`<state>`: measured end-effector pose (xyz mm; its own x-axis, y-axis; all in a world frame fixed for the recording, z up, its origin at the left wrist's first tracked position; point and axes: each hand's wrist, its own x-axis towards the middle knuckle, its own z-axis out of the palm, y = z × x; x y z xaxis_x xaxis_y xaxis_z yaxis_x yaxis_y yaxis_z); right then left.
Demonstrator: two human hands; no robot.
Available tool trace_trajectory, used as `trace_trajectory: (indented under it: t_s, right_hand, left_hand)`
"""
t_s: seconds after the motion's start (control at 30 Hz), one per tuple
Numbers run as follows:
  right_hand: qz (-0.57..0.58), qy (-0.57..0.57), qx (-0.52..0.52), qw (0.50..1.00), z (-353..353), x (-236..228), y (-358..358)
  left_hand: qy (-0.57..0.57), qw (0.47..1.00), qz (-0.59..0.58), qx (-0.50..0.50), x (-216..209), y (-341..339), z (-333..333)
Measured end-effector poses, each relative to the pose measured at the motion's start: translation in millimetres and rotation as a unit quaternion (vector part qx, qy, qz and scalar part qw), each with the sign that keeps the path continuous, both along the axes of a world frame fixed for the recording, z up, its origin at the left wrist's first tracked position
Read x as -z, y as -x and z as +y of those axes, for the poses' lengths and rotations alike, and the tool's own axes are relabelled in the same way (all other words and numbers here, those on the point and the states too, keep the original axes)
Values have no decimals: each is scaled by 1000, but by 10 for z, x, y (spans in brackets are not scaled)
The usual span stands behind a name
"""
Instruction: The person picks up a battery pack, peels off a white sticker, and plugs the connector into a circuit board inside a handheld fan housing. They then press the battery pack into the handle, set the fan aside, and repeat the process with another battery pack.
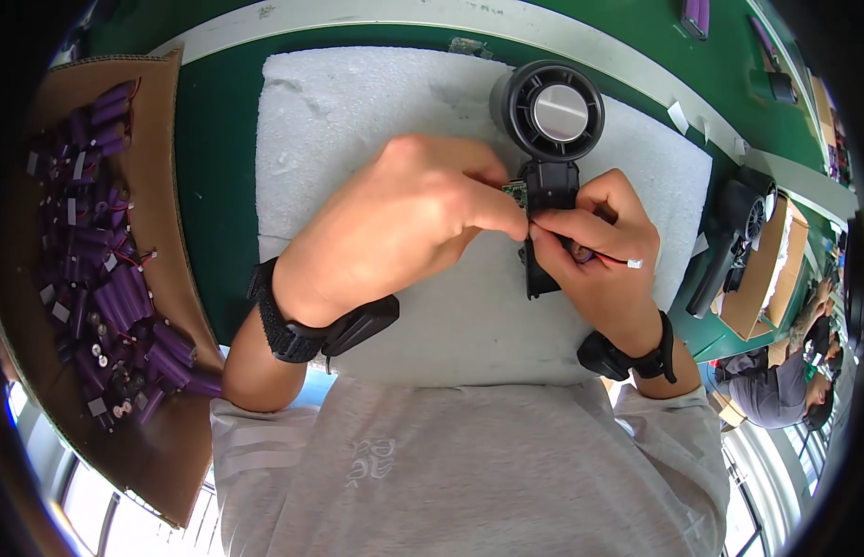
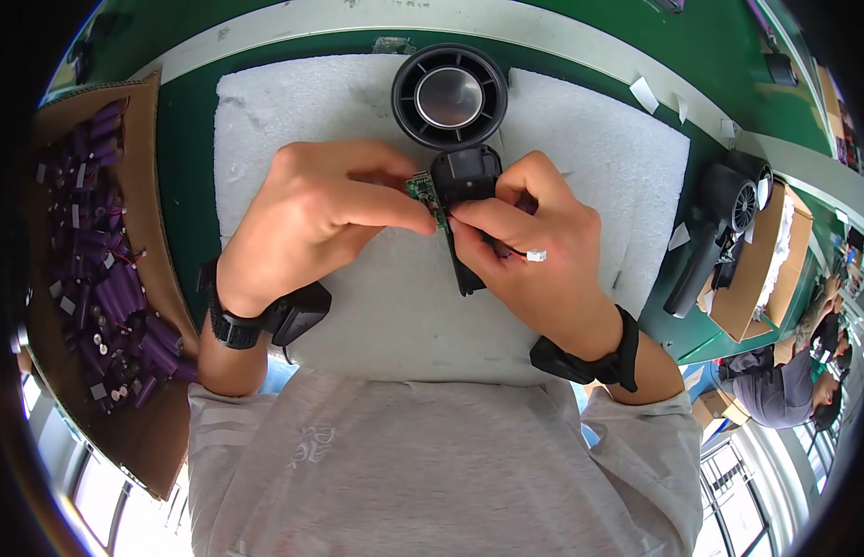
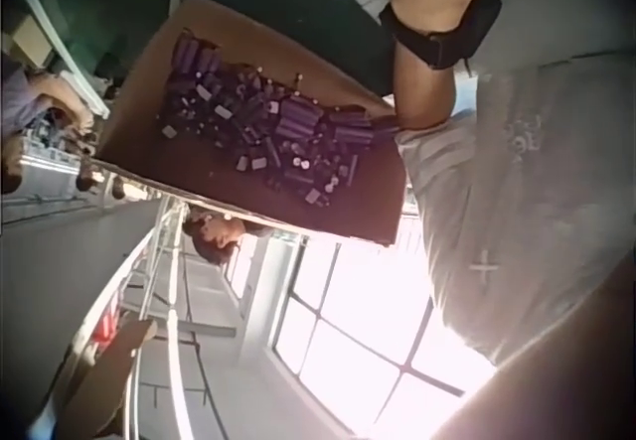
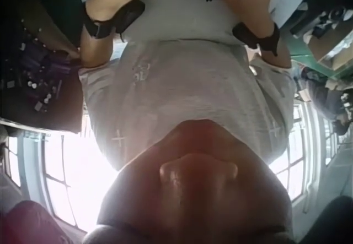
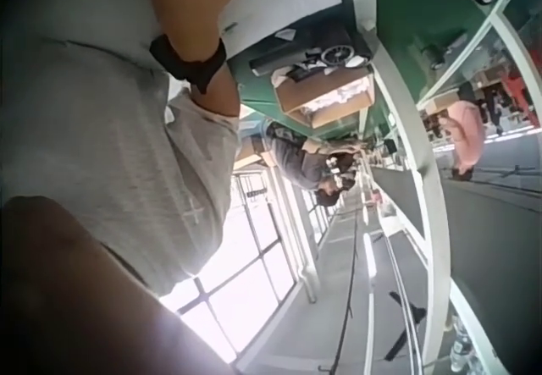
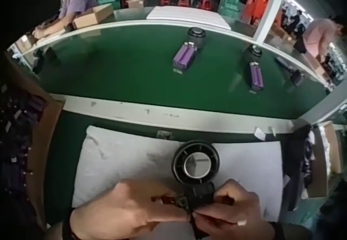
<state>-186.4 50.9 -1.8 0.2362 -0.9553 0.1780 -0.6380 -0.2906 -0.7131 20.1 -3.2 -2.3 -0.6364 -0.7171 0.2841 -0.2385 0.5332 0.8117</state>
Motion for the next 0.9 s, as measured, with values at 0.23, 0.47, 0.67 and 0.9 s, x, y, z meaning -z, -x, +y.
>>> trace_trajectory:
  t_s: [0.23, 0.47, 0.67, 0.9]
  right_hand:
    - [8, 10, -8, 1000, 12, -2, 7]
    - [-7, -2, -12, 1000, 23, 23, 40]
    - [-43, 13, -53, 998, -20, -19, 96]
    - [-99, 62, -70, 991, -52, -22, 171]
  left_hand:
    - [-34, 999, 0, 22, -105, 61, 52]
    - [-3, 1000, 3, 10, -42, 134, 92]
    - [-25, 999, 41, 7, -16, 150, 71]
    - [-85, 994, 40, 49, -26, 93, 2]
